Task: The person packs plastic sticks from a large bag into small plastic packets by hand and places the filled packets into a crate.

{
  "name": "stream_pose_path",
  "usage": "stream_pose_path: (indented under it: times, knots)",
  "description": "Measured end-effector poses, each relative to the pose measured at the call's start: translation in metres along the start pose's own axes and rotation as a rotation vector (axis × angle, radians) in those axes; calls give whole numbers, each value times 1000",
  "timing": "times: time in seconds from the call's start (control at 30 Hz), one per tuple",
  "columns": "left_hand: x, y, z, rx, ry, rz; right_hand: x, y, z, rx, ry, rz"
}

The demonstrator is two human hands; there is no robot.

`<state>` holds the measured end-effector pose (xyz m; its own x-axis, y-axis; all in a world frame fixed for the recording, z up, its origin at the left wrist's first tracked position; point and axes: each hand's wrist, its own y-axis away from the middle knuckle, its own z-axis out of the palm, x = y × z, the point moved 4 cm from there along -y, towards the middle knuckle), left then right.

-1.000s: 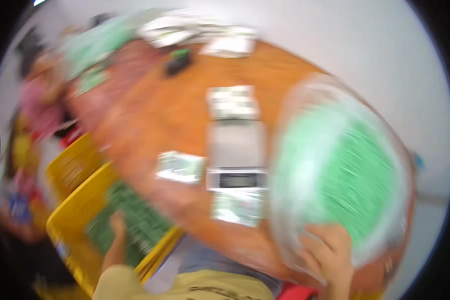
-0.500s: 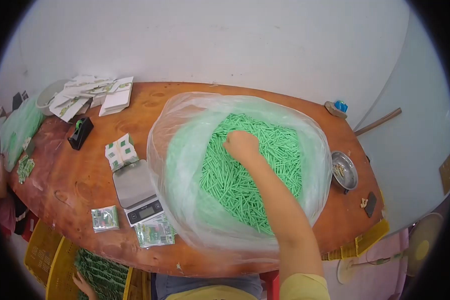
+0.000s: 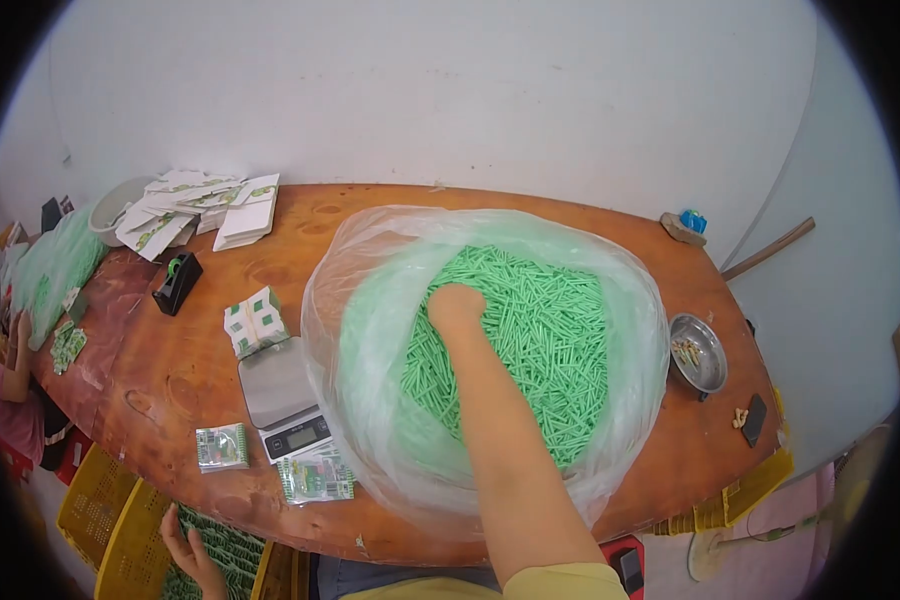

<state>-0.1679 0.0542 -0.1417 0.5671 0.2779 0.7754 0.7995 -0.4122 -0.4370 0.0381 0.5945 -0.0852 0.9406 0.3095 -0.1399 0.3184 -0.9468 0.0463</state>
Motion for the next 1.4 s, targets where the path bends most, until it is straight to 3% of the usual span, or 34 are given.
stream_pose_path:
  times: [0.13,0.23,0.33,0.37,0.47,0.53,0.63,0.7,0.8,0.83,0.9,0.93,1.03,1.1,1.13,1.2,1.37,1.4]
  knots:
    - [35,2,10,-89,88,114,22,19,-20,-40,-211,-60]
    - [110,-14,40,-146,148,311,47,37,-36,-28,-535,-311]
    - [189,-39,121,-506,445,661,46,77,-44,98,-675,-447]
    - [219,-51,148,-662,498,694,45,87,-43,58,-715,-467]
    - [275,-97,234,-445,642,718,41,113,-46,-91,-766,-498]
    - [306,-110,289,-374,501,725,34,122,-48,-88,-710,-577]
    - [319,-77,349,-959,281,737,38,132,-52,52,-726,-642]
    - [323,-66,357,-1022,789,280,49,130,-69,87,-1021,-482]
    - [318,-42,359,-953,1459,-512,50,141,-90,514,-1465,-395]
    - [315,-34,358,-872,1659,-806,41,146,-79,548,-1497,-404]
    - [320,-33,350,-807,1703,-939,25,154,-56,621,-1559,-435]
    - [319,-35,348,-769,1719,-1001,30,150,-54,582,-1440,-413]
    - [287,-59,337,-825,1275,-561,64,138,-58,374,-1052,-380]
    - [279,-92,269,-669,1058,-120,78,130,-64,144,-716,-421]
    - [270,-101,242,-547,1059,-18,71,130,-64,166,-544,-582]
    - [248,-100,208,-415,987,101,55,138,-55,194,-191,-895]
    - [158,-74,138,-369,440,231,40,122,-29,211,146,-984]
    - [138,-66,127,-395,227,379,44,121,-30,209,150,-964]
